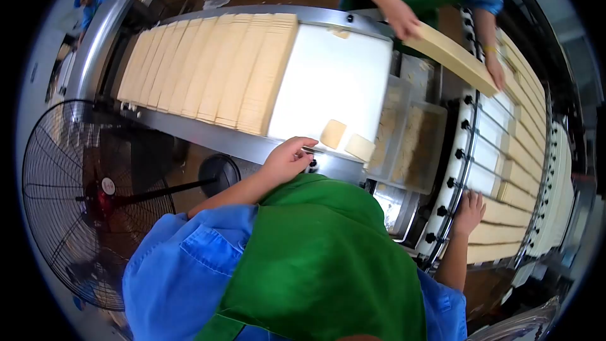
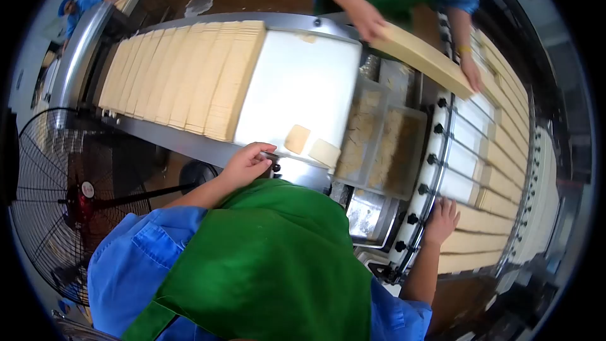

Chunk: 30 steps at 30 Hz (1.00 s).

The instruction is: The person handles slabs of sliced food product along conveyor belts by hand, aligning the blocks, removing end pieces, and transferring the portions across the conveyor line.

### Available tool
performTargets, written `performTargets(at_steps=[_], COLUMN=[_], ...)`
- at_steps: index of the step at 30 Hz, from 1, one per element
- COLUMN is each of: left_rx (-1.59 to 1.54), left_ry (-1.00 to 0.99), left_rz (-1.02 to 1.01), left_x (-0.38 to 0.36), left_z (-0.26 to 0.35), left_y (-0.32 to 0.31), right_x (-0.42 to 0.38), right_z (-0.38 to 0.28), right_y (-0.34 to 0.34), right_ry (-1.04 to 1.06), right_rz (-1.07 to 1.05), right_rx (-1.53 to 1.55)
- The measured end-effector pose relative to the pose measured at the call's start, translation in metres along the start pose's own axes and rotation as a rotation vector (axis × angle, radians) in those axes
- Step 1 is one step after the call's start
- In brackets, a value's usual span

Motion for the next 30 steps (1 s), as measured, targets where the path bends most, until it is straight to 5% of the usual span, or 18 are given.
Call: performTargets(at_steps=[5,7,8,11,12,14,22,26,30], left_rx=[0.096,0.137,0.204,0.303,0.343,0.217,-0.332,-0.384,-0.457], left_ry=[0.005,-0.011,0.017,0.110,0.164,0.152,0.123,0.134,0.134], left_rz=[0.123,0.168,0.220,0.229,0.171,0.143,-0.053,-0.137,-0.157], left_x=[-0.015,-0.017,-0.019,-0.017,-0.013,-0.007,0.008,0.010,0.014], left_z=[-0.014,-0.015,-0.018,-0.023,-0.028,-0.042,-0.072,-0.065,-0.069], left_y=[0.058,0.080,0.089,0.119,0.129,0.139,0.152,0.158,0.155], right_x=[0.007,-0.012,-0.015,0.027,0.046,0.112,0.368,0.417,0.382], right_z=[-0.016,0.025,0.031,-0.031,-0.049,-0.135,-0.512,-0.616,-0.630], right_y=[0.002,-0.061,-0.075,-0.020,-0.025,0.012,0.103,0.110,0.098], right_ry=[-0.386,-0.361,-0.258,-0.425,-0.385,-0.364,0.706,0.537,0.409], right_rz=[-0.062,-0.087,-0.074,-0.056,0.112,0.118,0.145,-0.010,-0.055], right_rx=[-0.094,0.362,0.284,0.296,0.480,0.770,0.811,0.745,0.762])
Point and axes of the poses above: each hand's wrist, its own x-axis towards the middle knuckle, its own y-axis out of the back of the hand, z = x × y, the point moved 1 cm from there along x, towards the middle knuckle, and after that the axes turned 5 degrees about z, right-handed, at the moved point
